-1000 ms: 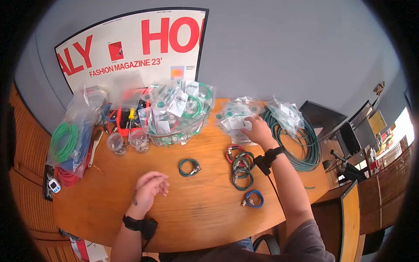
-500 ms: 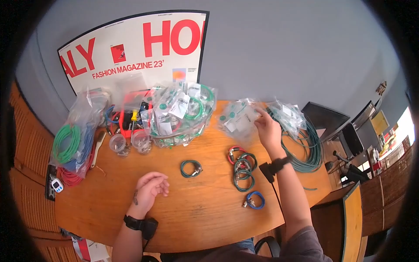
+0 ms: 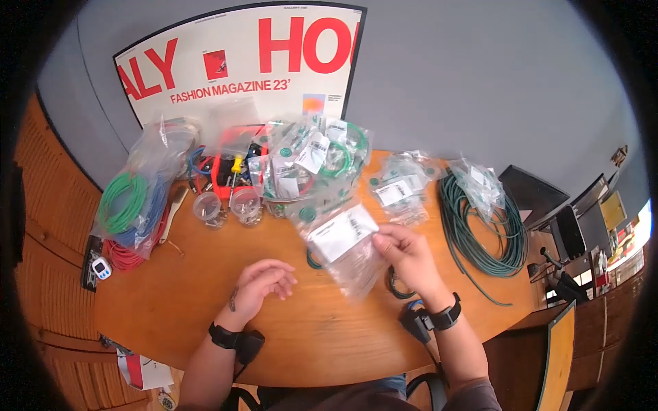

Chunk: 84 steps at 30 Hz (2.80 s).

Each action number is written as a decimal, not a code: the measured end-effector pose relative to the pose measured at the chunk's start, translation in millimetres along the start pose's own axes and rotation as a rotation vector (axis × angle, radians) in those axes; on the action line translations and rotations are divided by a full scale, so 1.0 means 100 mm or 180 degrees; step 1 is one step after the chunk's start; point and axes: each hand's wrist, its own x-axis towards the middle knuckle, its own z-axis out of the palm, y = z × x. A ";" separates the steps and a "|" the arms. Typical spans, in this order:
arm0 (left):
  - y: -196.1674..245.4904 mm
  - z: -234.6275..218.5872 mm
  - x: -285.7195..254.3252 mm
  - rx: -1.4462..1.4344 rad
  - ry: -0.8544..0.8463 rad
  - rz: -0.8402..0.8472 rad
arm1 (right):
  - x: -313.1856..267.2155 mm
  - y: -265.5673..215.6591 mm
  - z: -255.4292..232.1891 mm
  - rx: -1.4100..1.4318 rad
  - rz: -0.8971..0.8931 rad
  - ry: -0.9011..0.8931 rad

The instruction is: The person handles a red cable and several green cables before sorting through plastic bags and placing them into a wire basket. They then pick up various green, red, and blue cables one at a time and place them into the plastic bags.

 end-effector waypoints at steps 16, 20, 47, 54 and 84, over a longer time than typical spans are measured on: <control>-0.06 0.03 -0.01 0.0120 -0.0149 0.0031 | -0.33 0.28 0.69 0.0768 0.0251 -0.0264; -0.06 0.05 -0.02 0.0252 -0.0093 0.0108 | -0.35 0.28 0.70 0.0983 0.0333 -0.0341; -0.02 0.14 0.00 0.0272 -0.0161 0.1038 | -0.67 -0.06 0.71 -0.1327 -0.1663 -0.1097; 0.00 0.03 -0.01 0.0399 0.0371 0.0562 | -0.74 -0.03 0.74 -0.2980 -0.1768 -0.0956; 0.08 0.12 -0.09 0.1321 -0.0563 0.0660 | -0.77 0.18 0.63 -0.1642 -0.1827 -0.0533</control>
